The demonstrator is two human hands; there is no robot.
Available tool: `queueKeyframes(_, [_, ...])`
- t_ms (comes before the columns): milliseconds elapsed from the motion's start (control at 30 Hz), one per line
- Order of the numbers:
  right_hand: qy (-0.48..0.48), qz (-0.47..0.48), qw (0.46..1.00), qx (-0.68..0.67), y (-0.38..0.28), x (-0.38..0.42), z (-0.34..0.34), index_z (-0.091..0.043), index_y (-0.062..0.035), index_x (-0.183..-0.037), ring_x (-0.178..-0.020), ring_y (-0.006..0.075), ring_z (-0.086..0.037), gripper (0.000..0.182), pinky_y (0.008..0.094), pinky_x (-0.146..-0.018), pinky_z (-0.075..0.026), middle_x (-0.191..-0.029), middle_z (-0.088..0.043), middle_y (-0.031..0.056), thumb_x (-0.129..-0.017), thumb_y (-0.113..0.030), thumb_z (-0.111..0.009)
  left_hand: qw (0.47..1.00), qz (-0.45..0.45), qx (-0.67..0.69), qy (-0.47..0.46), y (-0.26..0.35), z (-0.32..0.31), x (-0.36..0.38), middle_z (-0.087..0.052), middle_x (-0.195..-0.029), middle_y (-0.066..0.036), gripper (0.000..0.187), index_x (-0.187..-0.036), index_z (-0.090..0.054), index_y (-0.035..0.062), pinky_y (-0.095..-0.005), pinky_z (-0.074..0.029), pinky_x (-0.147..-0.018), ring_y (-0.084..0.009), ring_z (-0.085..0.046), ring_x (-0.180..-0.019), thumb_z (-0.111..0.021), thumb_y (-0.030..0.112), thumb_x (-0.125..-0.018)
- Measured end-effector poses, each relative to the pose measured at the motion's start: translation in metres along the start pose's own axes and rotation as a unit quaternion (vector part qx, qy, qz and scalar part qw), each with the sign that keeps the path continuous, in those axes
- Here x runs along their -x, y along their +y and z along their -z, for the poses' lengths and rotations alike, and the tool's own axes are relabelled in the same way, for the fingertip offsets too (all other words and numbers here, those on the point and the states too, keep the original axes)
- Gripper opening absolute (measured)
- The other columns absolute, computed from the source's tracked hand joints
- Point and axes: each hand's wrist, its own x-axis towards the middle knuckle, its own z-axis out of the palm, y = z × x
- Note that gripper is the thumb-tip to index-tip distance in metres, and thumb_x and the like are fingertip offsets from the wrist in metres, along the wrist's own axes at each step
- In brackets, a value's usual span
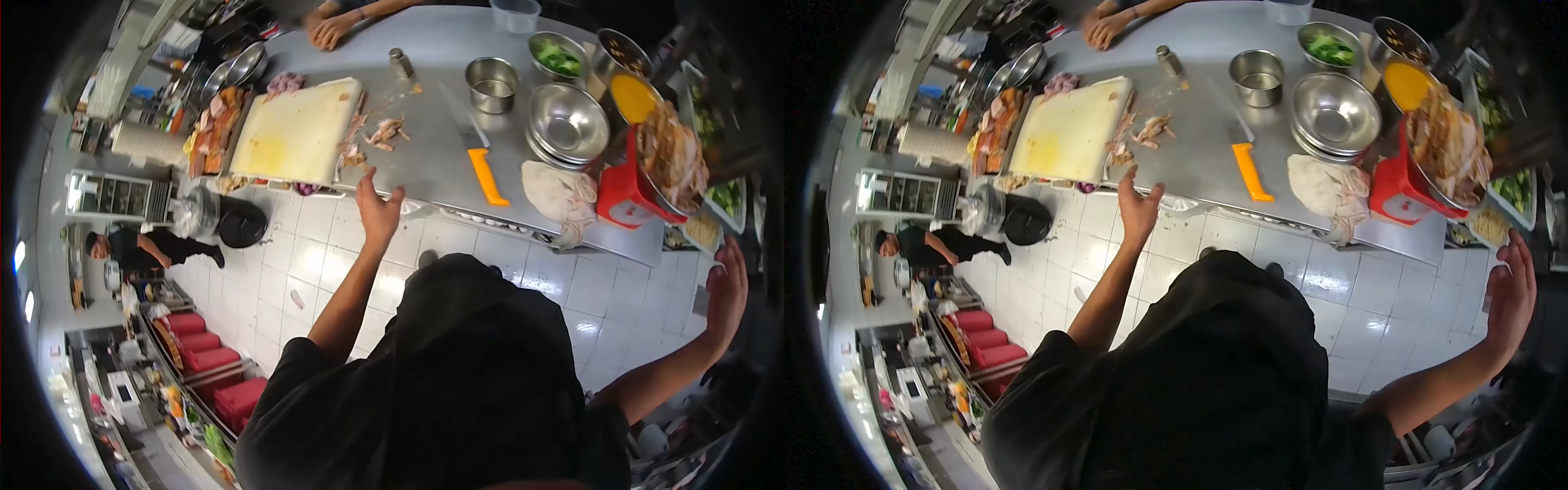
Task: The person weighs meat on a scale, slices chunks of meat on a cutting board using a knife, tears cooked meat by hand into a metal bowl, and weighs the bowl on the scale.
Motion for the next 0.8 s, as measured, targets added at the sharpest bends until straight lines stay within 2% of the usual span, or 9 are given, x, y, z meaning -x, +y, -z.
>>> queueKeyframes(33, [-0.008,0.01,1.0,-0.002,-0.007,0.004,-0.014,-0.052,-0.0012,-0.13,-0.064,0.0007,-0.045,0.04,0.0158,-0.051,-0.031,-0.089,-0.054,-0.0038,-0.094,-0.018,-0.055,0.999,-0.018,-0.037,0.027,-0.012,0.005,-0.003,-0.049,-0.123,-0.021,0.069,-0.13,-0.042,-0.0013,-0.0428,-0.037,-0.099,-0.0351,-0.046,-0.115,-0.074,0.017,-0.072])
queueKeyframes(67, [-0.014,0.02,1.0,-0.005,-0.013,0.006,-0.029,-0.051,-0.0006,-0.13,-0.061,0.0005,-0.044,0.04,0.0158,-0.049,-0.031,-0.088,-0.053,-0.0038,-0.095,-0.019,-0.055,0.999,0.015,-0.043,0.024,-0.023,0.009,-0.007,-0.047,-0.125,-0.023,0.071,-0.132,-0.04,-0.0009,-0.0459,-0.034,-0.101,-0.0393,-0.042,-0.118,-0.073,0.018,-0.072])
queueKeyframes(200, [-0.121,0.047,0.991,-0.028,-0.031,0.021,-0.085,-0.052,0.0034,-0.126,-0.059,0.0034,-0.046,0.038,0.0181,-0.048,-0.034,-0.085,-0.057,0.0013,-0.093,-0.015,-0.056,0.996,0.078,-0.018,0.044,-0.048,0.009,-0.034,-0.044,-0.127,-0.027,0.079,-0.135,-0.035,-0.004,-0.0466,-0.033,-0.103,-0.0424,-0.04,-0.119,-0.073,0.021,-0.07])
queueKeyframes(467, [-0.275,-0.039,0.958,0.064,-0.048,0.064,-0.235,-0.059,0.0003,-0.114,-0.056,0.0078,-0.051,0.027,0.0218,-0.047,-0.04,-0.076,-0.056,0.0026,-0.089,-0.009,-0.059,0.993,0.007,-0.021,0.116,-0.077,-0.018,-0.087,-0.043,-0.125,-0.032,0.08,-0.132,-0.035,-0.0088,-0.046,-0.033,-0.104,-0.0449,-0.042,-0.118,-0.075,0.012,-0.065])
queueKeyframes(567, [-0.279,-0.082,0.955,0.055,-0.039,0.078,-0.261,-0.06,0.001,-0.111,-0.055,0.0089,-0.054,0.025,0.0224,-0.046,-0.041,-0.073,-0.057,0.0032,-0.088,-0.007,-0.059,0.998,0.009,0.022,0.058,-0.082,-0.021,-0.099,-0.045,-0.124,-0.03,0.081,-0.132,-0.035,-0.0093,-0.0449,-0.037,-0.101,-0.0416,-0.046,-0.116,-0.075,0.011,-0.065])
queueKeyframes(667, [-0.269,-0.105,0.956,0.05,-0.035,0.088,-0.274,-0.06,0.0011,-0.11,-0.055,0.0096,-0.055,0.024,0.023,-0.046,-0.041,-0.073,-0.058,0.0033,-0.087,-0.005,-0.059,0.984,-0.004,0.175,-0.037,-0.084,-0.019,-0.11,-0.048,-0.123,-0.026,0.078,-0.134,-0.036,-0.0075,-0.0405,-0.041,-0.098,-0.0367,-0.051,-0.113,-0.074,0.011,-0.068])
queueKeyframes(700, [-0.255,-0.113,0.959,0.048,-0.033,0.094,-0.274,-0.06,0.0013,-0.109,-0.055,0.0097,-0.055,0.024,0.0232,-0.046,-0.042,-0.073,-0.058,0.0032,-0.087,-0.005,-0.059,0.987,-0.001,0.145,-0.068,-0.073,-0.008,-0.111,-0.051,-0.119,-0.024,0.075,-0.135,-0.036,-0.0062,-0.0393,-0.043,-0.093,-0.0338,-0.053,-0.108,-0.073,0.011,-0.071])
queueKeyframes(767, [-0.22,-0.102,0.968,0.062,-0.029,0.101,-0.275,-0.061,0.0029,-0.107,-0.055,0.009,-0.055,0.022,0.0238,-0.047,-0.042,-0.07,-0.057,0.0034,-0.087,-0.007,-0.06,0.981,-0.165,0.067,-0.078,-0.115,-0.024,-0.137,-0.055,-0.106,-0.018,0.064,-0.133,-0.041,-0.004,-0.0377,-0.048,-0.079,-0.0279,-0.055,-0.094,-0.068,0.012,-0.078])
queueKeyframes(800, [-0.21,-0.099,0.97,0.065,-0.031,0.105,-0.276,-0.062,0.0026,-0.106,-0.055,0.0088,-0.055,0.021,0.024,-0.047,-0.043,-0.07,-0.057,0.0032,-0.087,-0.007,-0.059,0.964,-0.261,0.035,-0.043,-0.08,-0.007,-0.146,-0.055,-0.101,-0.016,0.054,-0.128,-0.046,-0.0055,-0.0391,-0.048,-0.074,-0.0263,-0.055,-0.088,-0.065,0.012,-0.081])
